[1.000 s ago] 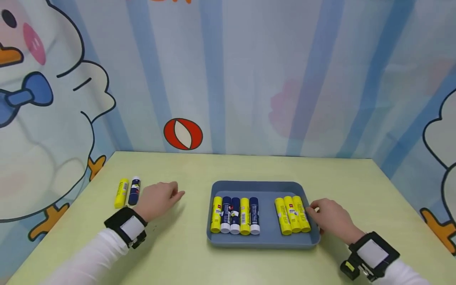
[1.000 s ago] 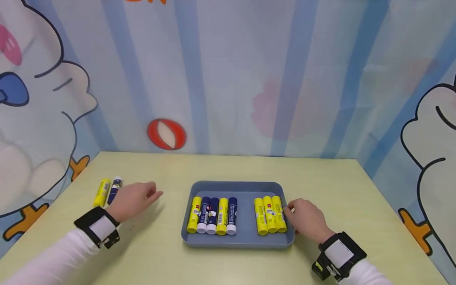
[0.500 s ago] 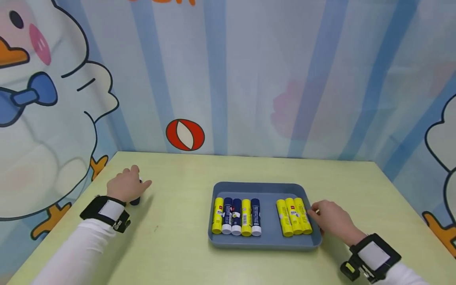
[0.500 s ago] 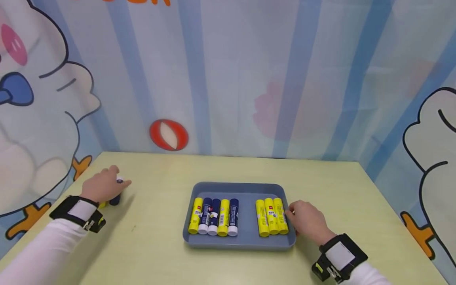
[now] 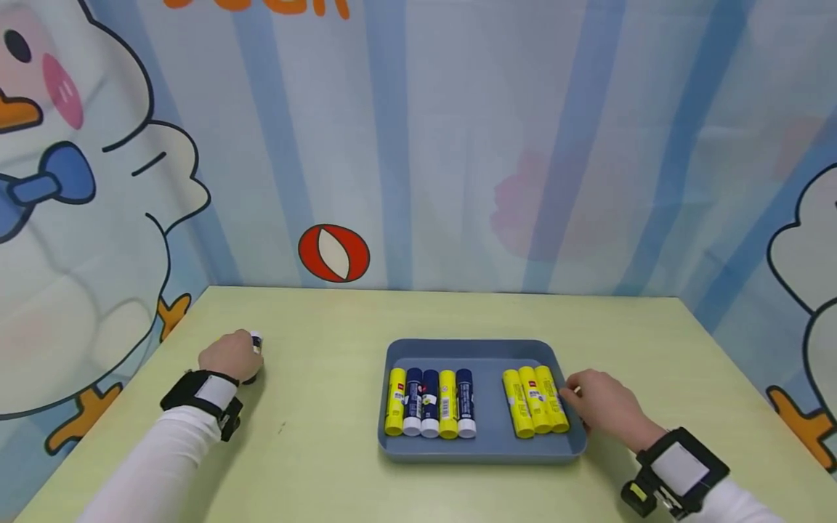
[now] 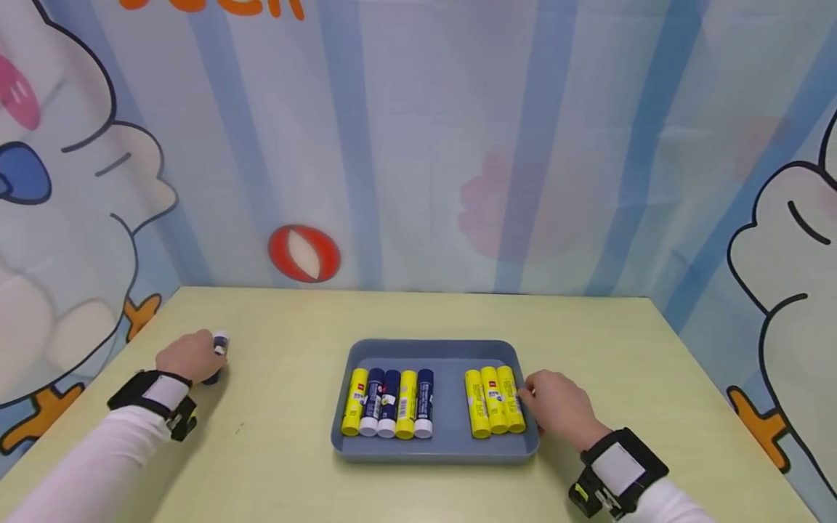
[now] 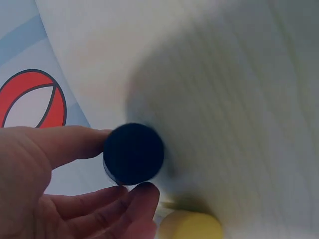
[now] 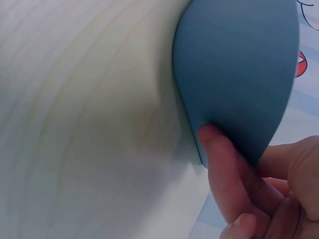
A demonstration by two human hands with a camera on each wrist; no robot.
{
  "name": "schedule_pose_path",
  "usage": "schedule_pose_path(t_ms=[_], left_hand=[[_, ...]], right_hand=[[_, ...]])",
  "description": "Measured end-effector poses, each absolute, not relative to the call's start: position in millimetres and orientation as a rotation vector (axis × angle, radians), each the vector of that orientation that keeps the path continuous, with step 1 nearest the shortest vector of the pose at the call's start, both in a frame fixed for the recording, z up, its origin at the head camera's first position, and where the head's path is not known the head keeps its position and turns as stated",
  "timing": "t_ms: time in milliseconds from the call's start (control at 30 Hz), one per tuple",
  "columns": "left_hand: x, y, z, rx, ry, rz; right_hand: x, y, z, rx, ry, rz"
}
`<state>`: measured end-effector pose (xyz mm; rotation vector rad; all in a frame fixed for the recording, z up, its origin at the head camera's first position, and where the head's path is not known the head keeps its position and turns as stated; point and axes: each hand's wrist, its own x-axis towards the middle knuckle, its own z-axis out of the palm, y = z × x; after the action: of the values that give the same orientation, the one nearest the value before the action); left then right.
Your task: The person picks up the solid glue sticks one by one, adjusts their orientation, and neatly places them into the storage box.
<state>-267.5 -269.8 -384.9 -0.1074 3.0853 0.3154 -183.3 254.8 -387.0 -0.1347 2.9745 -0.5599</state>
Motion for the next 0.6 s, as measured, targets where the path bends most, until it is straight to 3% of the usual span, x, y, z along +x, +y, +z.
schedule_pose_path(t_ms=[300,600], left_hand=[[-276,-268,-390,-0.141,3.017,0.356],[-276,-272,-397,-0.129,2.923,0.874]], right_hand=[[-185,255,-390,-0.192,2.968,-0.598],[-184,256,-388,-0.196,2.961,-0.604]])
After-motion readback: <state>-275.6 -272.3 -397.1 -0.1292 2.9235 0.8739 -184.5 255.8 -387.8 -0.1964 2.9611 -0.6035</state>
